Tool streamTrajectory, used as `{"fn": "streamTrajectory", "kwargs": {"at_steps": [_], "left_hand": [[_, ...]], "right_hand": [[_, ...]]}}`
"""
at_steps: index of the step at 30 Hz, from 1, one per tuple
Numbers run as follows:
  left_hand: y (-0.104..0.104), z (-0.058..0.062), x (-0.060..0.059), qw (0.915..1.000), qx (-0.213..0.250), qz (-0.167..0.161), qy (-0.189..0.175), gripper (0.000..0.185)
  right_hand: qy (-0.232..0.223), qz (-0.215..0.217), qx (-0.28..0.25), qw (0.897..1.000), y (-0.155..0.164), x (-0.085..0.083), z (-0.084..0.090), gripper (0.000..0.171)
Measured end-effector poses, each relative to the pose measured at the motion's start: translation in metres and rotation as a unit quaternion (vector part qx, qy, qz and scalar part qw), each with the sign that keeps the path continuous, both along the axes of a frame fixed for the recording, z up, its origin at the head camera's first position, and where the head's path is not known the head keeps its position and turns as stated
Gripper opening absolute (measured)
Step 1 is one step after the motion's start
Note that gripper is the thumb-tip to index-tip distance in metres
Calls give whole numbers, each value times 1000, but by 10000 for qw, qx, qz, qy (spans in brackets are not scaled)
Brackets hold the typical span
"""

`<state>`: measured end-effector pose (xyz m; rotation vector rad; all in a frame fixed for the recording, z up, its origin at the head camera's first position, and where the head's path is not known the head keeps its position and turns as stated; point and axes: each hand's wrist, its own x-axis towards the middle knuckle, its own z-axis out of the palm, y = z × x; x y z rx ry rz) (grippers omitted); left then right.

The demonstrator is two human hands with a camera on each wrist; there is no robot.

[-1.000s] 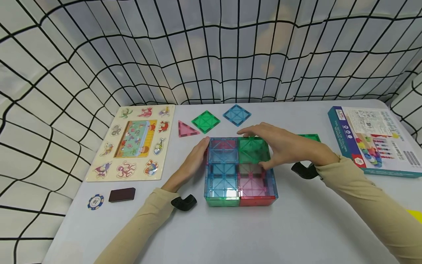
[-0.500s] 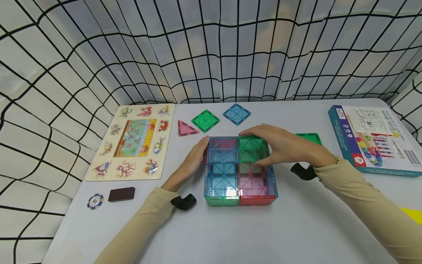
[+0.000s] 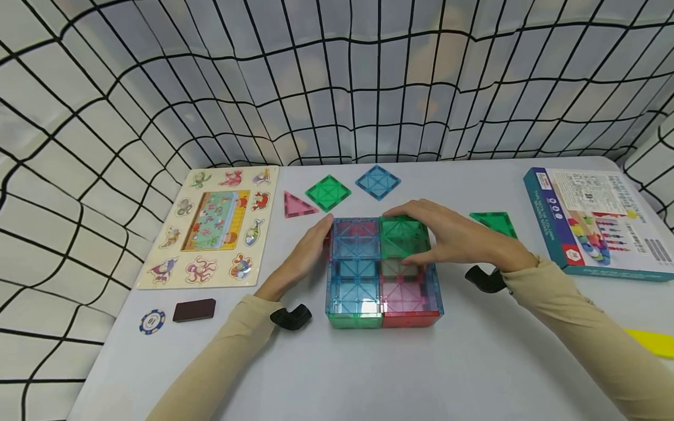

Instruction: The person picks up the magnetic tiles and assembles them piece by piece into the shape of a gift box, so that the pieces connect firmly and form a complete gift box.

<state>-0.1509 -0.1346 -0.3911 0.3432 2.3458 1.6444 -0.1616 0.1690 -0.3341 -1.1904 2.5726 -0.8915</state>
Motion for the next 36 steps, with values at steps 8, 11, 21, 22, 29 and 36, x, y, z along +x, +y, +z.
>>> {"fn": "streamTrajectory", "kwargs": {"at_steps": [8, 11, 21, 22, 29, 36], "left_hand": [[-15, 6, -49, 9750, -1600, 357, 1497, 48], [-19, 2, -68, 9462, -2726, 358, 1706, 67], [-14, -2, -105, 9141, -3939, -239, 931, 92], [-14, -1, -108, 9141, -3931, -250, 967, 89], [-10, 4, -119, 9159, -3820, -197, 1220, 85], [-12, 12, -117, 9148, -3779, 160, 1414, 96]], "right_hand": [[-386, -77, -507, 9979, 11, 0, -9, 82], [-506, -127, -586, 9969, 14, 2, -14, 82], [-642, -310, -569, 9958, 19, 7, -19, 83], [-653, -313, -573, 9957, 19, 7, -19, 83], [-693, -309, -613, 9952, 20, 8, -20, 82], [-657, -271, -681, 9951, 21, 8, -22, 82]]}}
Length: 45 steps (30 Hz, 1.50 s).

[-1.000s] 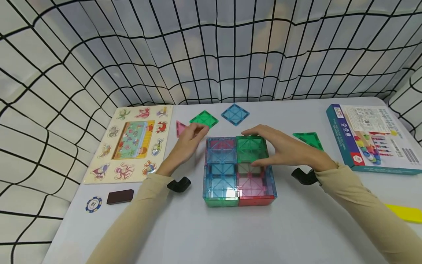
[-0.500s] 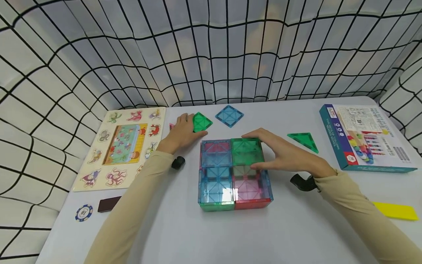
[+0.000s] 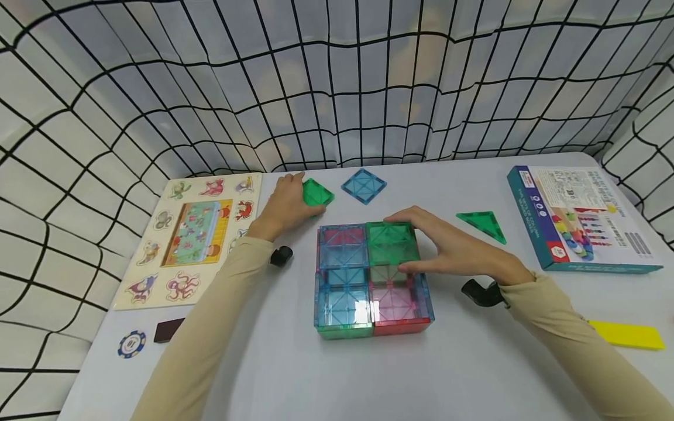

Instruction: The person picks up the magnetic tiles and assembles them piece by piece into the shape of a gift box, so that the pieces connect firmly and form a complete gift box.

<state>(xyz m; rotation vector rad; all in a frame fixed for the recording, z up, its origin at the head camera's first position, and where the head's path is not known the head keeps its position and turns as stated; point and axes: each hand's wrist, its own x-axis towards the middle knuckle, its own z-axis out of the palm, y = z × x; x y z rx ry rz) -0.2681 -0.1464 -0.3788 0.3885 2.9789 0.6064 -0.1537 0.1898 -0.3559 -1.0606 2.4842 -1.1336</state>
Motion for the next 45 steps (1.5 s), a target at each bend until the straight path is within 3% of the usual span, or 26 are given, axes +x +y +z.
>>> {"fn": "streamTrajectory", "kwargs": {"at_steps": [4, 7, 10, 13, 17, 20, 23, 27, 33, 41, 45], "left_hand": [[-6, 21, 11, 9986, 324, 14, 416, 94], [-11, 44, 28, 9944, 768, -250, 687, 91], [-15, 65, 55, 9837, 1236, -885, 956, 91], [-15, 78, 90, 9663, 1569, -1724, 1088, 91], [-9, 82, 132, 9491, 1627, -2537, 916, 91], [-2, 79, 157, 9467, 1451, -2793, 683, 91], [4, 74, 173, 9464, 1263, -2929, 511, 92], [12, 67, 183, 9474, 1002, -3004, 467, 92], [16, 63, 184, 9456, 740, -3132, 471, 92], [15, 59, 184, 9444, 754, -3153, 554, 92], [9, 54, 184, 9493, 878, -2984, 454, 105]], "right_hand": [[-20, -32, 40, 10000, 0, 0, -1, 81], [-48, -64, 76, 9999, 0, 1, -2, 81], [-33, -61, 79, 9999, 0, 1, -3, 80], [1, -23, 43, 10000, -1, 0, -3, 79], [-18, 13, -11, 10000, -1, -1, -2, 79], [-31, 28, -16, 10000, -1, -1, -1, 79], [-19, 39, -13, 10000, -1, -1, 0, 78], [-10, 30, -17, 10000, -1, 0, 0, 77], [-13, 54, -25, 10000, -2, -1, 0, 77], [-92, -1, -95, 9999, -2, 1, 0, 76], [-170, -33, -94, 9998, -1, 3, -3, 78]]}}
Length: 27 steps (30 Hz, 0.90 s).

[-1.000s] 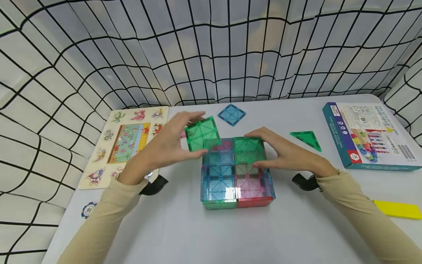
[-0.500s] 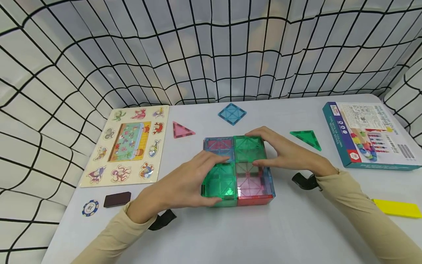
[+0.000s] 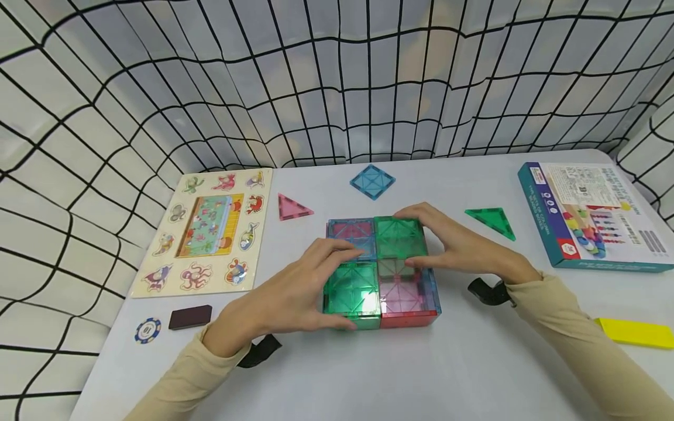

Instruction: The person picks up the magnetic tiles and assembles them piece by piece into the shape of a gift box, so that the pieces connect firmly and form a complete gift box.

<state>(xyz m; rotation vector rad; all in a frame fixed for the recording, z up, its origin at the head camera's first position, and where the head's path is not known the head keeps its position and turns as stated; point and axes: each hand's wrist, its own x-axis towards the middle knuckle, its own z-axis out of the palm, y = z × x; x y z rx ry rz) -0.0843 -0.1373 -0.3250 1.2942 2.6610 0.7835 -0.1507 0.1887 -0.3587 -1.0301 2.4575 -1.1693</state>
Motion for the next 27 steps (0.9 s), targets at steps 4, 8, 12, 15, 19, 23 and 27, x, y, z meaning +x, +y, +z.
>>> {"fn": "streamTrajectory", "kwargs": {"at_steps": [4, 8, 12, 15, 19, 23, 27], "left_hand": [[-10, -7, -4, 9989, 109, 286, -365, 125], [-18, -13, -10, 9956, 213, 492, -767, 133], [-20, -17, -16, 9940, 169, 465, -978, 134], [-20, -18, -17, 9942, 146, 411, -986, 134], [-21, -20, -21, 9931, 199, 367, -1096, 133], [-23, -25, -26, 9874, 538, 399, -1435, 135], [-23, -30, -29, 9835, 742, 429, -1590, 136]], "right_hand": [[-62, -123, 87, 9999, 1, 1, -3, 82], [-43, -201, 159, 9997, 2, 1, -5, 84], [5, -193, 226, 9996, 3, 1, -4, 84], [85, -200, 251, 9995, 3, 0, -4, 85], [178, -230, 247, 9993, 4, -1, -3, 84], [135, -209, 197, 9995, 5, -1, -4, 84], [106, -191, 145, 9997, 4, -1, -5, 84]]}}
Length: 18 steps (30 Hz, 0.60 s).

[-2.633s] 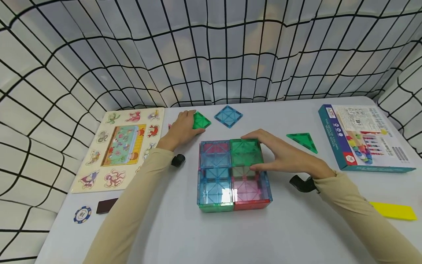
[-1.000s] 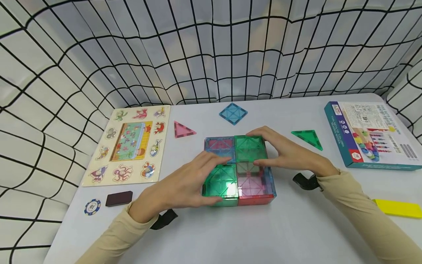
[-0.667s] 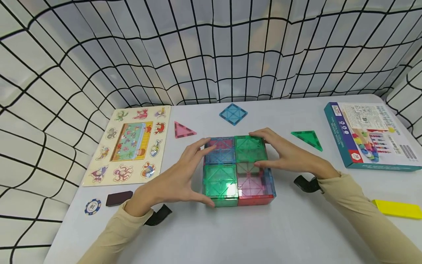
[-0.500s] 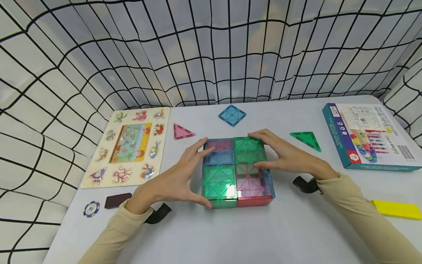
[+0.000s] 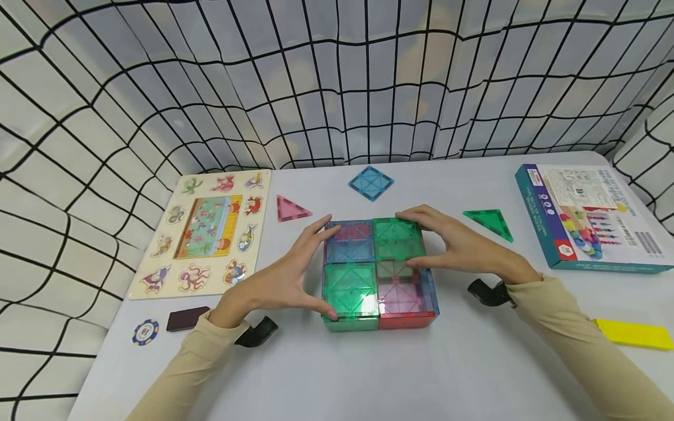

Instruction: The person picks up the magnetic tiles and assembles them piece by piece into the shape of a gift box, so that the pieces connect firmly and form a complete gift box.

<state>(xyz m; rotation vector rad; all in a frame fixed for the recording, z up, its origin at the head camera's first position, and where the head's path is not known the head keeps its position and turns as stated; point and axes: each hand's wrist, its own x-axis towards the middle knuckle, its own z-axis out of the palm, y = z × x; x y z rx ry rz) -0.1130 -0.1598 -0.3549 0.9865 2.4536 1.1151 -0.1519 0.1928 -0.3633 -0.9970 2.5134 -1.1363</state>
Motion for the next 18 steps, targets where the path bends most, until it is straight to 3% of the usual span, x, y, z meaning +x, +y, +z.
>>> {"fn": "streamTrajectory", "kwargs": {"at_steps": [8, 16, 18], "left_hand": [[5, 3, 3, 9991, -236, -165, 321, 140], [5, 4, 4, 9989, -320, -144, 300, 139], [6, 5, 7, 9979, -369, -200, 487, 136]], "right_hand": [[8, 6, 1, 10000, -1, 1, 2, 83], [-13, 10, 15, 10000, -1, 1, 1, 84], [-23, 8, 15, 10000, -1, 1, 0, 84]]}}
